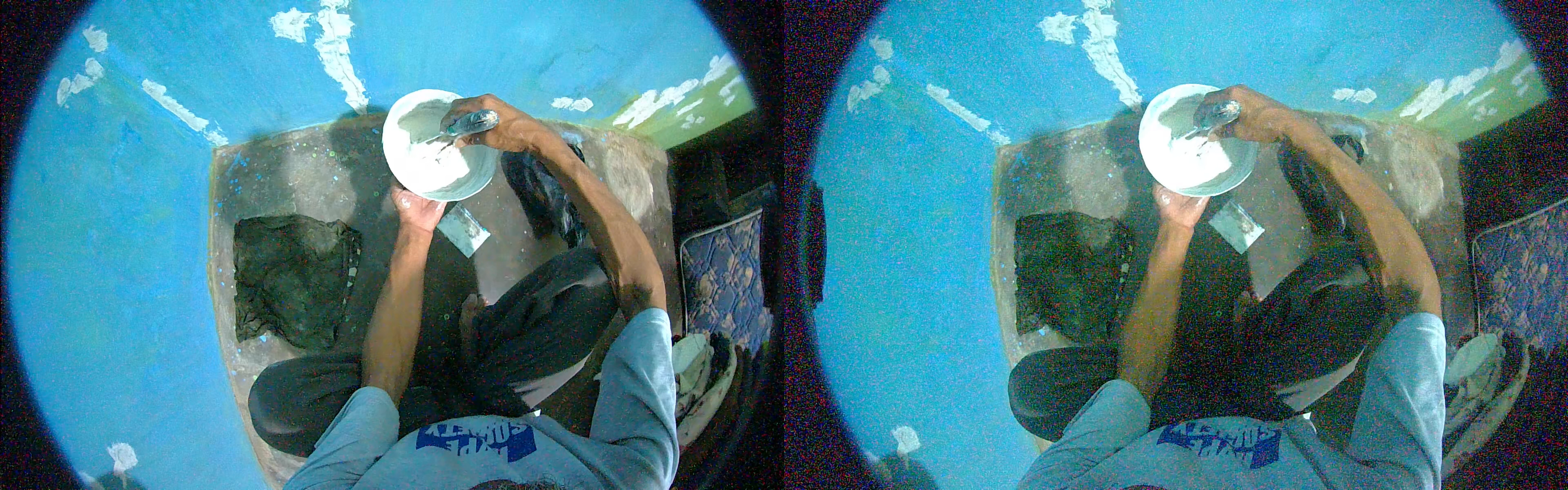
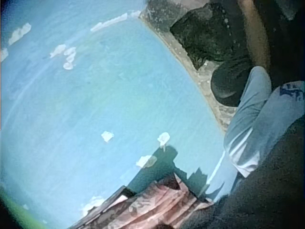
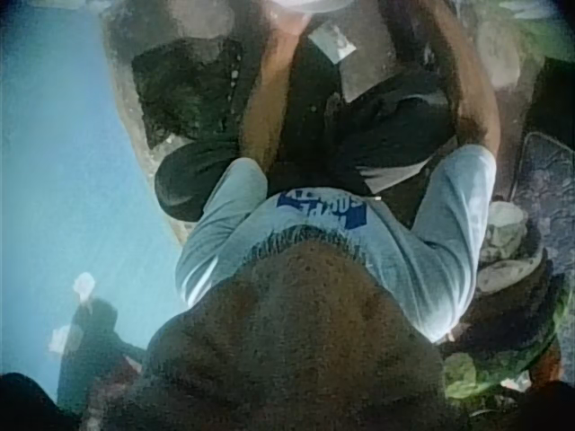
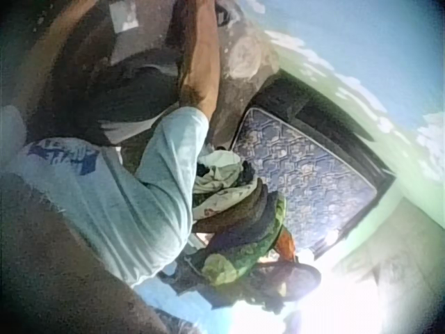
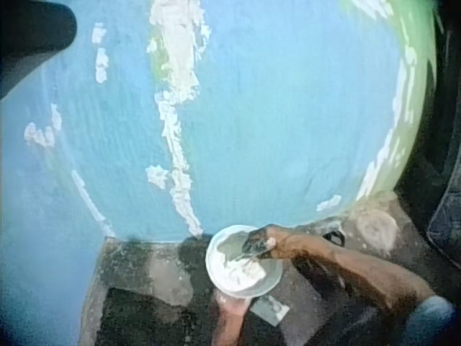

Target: The person pours blue liquid from a cup into a white bowl containing white powder, then uses a putty knife to scrape the sides and mix the contents into a paste. The person continues to stir the mixture thoroughly.

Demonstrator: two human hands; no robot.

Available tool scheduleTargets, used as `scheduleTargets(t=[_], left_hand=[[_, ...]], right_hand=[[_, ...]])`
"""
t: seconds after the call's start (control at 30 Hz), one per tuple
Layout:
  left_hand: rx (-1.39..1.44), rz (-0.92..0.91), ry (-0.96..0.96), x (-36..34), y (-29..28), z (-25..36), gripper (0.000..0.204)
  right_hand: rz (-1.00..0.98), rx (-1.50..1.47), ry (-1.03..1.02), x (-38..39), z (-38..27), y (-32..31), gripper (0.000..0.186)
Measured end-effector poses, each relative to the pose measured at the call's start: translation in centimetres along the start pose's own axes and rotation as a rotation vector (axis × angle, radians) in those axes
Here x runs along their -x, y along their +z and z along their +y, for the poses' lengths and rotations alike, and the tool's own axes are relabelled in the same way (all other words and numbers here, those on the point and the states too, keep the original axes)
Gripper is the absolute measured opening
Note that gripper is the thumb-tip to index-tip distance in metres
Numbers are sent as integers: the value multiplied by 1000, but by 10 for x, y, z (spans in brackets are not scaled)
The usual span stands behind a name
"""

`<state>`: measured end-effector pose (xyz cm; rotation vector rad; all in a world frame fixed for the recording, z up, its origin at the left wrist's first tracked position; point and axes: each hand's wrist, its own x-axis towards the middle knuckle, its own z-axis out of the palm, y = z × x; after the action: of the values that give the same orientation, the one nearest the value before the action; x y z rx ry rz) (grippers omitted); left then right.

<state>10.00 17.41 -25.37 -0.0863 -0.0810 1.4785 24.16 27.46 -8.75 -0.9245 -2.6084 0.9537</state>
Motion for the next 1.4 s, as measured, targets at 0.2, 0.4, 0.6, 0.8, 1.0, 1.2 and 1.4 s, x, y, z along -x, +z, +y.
scheduleTargets(t=[0.2, 0.4, 0.6, 0.8, 1.0, 1.2, 1.4], left_hand=[[-2, 14, 16, 0, 6, -8, 70], [-153, -34, 85, 2, -11, -2, 73], [-97, 15, 44, 0, -7, 6, 74], [-115, 11, 28, 0, -3, 5, 83], [-133, 62, 229, -6, -2, 3, 82], [-197, 54, 356, -13, 11, 0, 78], [-170, 61, 358, -11, 23, -10, 82]], right_hand=[[-44, -4, 21, 2, 2, 3, 38], [-58, -90, 94, 5, -3, 5, 36], [-157, -119, 29, 1, -10, 7, 37], [-115, -70, 57, 2, -14, 12, 36], [15, -105, 46, 5, -26, 23, 34], [204, -248, 187, 0, -18, 37, 28], [214, -162, 173, 0, -30, 20, 29]])
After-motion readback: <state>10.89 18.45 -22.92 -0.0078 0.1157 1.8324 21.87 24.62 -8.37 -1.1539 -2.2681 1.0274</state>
